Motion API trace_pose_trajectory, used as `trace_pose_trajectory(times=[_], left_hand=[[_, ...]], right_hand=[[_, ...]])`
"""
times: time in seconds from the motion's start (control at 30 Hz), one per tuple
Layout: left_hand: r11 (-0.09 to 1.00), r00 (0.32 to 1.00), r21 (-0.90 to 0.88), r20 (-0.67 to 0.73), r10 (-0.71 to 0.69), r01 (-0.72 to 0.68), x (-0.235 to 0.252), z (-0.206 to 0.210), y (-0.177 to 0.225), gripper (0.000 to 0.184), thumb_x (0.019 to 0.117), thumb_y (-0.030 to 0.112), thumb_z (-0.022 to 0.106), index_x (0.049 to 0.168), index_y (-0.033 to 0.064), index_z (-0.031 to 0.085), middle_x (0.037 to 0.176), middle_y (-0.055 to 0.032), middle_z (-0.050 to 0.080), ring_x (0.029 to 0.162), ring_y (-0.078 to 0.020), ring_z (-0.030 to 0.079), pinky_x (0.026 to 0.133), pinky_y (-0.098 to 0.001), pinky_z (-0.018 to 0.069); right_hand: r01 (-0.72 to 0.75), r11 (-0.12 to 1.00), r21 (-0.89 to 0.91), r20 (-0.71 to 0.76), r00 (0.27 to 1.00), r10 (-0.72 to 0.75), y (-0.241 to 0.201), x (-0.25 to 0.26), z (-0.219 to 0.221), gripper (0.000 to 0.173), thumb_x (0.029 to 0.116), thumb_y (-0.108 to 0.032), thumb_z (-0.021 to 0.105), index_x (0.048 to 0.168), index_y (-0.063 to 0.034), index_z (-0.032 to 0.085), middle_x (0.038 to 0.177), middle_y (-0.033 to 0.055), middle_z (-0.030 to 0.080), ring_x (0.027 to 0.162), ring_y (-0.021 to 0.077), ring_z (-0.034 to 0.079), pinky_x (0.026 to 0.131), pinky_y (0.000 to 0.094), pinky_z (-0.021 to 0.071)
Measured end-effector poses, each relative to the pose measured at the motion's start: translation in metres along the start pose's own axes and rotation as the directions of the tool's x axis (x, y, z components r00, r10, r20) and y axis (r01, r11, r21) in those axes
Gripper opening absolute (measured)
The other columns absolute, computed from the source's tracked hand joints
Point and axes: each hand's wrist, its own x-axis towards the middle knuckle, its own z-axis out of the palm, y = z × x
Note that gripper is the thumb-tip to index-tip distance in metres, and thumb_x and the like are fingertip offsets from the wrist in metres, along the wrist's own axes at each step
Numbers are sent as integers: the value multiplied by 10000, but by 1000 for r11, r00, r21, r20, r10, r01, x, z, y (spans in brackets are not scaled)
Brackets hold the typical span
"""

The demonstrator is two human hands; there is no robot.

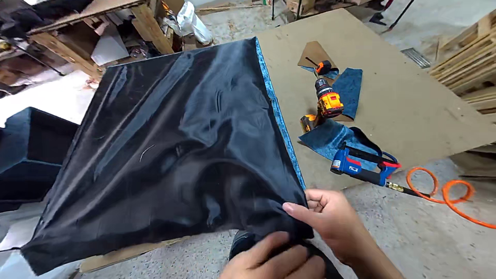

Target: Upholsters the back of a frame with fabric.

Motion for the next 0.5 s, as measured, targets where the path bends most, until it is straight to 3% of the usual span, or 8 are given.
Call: trace_pose_trajectory(times=[0.1,0.17,0.23,0.3,0.37,0.43,0.5], left_hand=[[986,986,-19,41,-164,165,-13,-26,-15,303,943,232,760,1230,176,683,1293,-22,687,1256,-199,620,1140,-444,457],[965,967,-97,104,-233,243,-14,-33,-33,219,959,223,743,1162,145,717,1274,-40,698,1249,-214,629,1136,-452,475],[970,960,-78,181,-213,230,-7,-36,-60,201,1004,249,677,1151,120,723,1272,-51,699,1233,-210,639,1112,-447,492],[984,946,-71,295,-134,161,13,-36,-91,218,1045,258,605,1148,109,726,1277,-38,698,1244,-187,636,1127,-441,487],[988,900,-151,434,41,28,47,-25,-126,249,1065,237,553,1175,101,731,1292,-30,692,1279,-178,609,1152,-411,457],[956,790,-264,555,261,-130,83,3,-157,273,1054,205,557,1254,85,700,1332,-54,671,1313,-216,580,1164,-407,431],[892,633,-387,636,441,-232,110,37,-173,277,1008,196,637,1263,107,699,1287,-57,687,1264,-234,606,1115,-412,464]], right_hand=[[-92,990,106,-36,995,97,13,-14,-8,276,871,-189,826,1051,-5,727,855,134,768,754,234,757,678,394,652],[-161,974,157,-111,977,180,29,-18,-8,251,888,-161,807,1020,19,694,800,155,743,676,265,745,583,419,650],[-196,965,173,-159,961,224,40,-17,-5,210,928,-156,762,958,30,670,757,161,727,627,280,737,539,438,648],[-200,971,135,-173,960,222,49,-14,-1,207,973,-173,708,919,24,673,746,156,722,630,282,739,561,454,657],[-171,983,62,-164,970,179,57,-13,-2,236,999,-210,672,897,0,701,742,141,724,651,265,737,602,453,653],[-101,995,-20,-114,989,98,60,-14,-4,254,1026,-223,629,883,-26,705,753,127,727,676,251,744,635,454,662],[-10,991,-133,-90,996,-2,61,-17,-6,295,1041,-288,603,853,-85,703,719,64,700,655,183,707,605,386,626]])
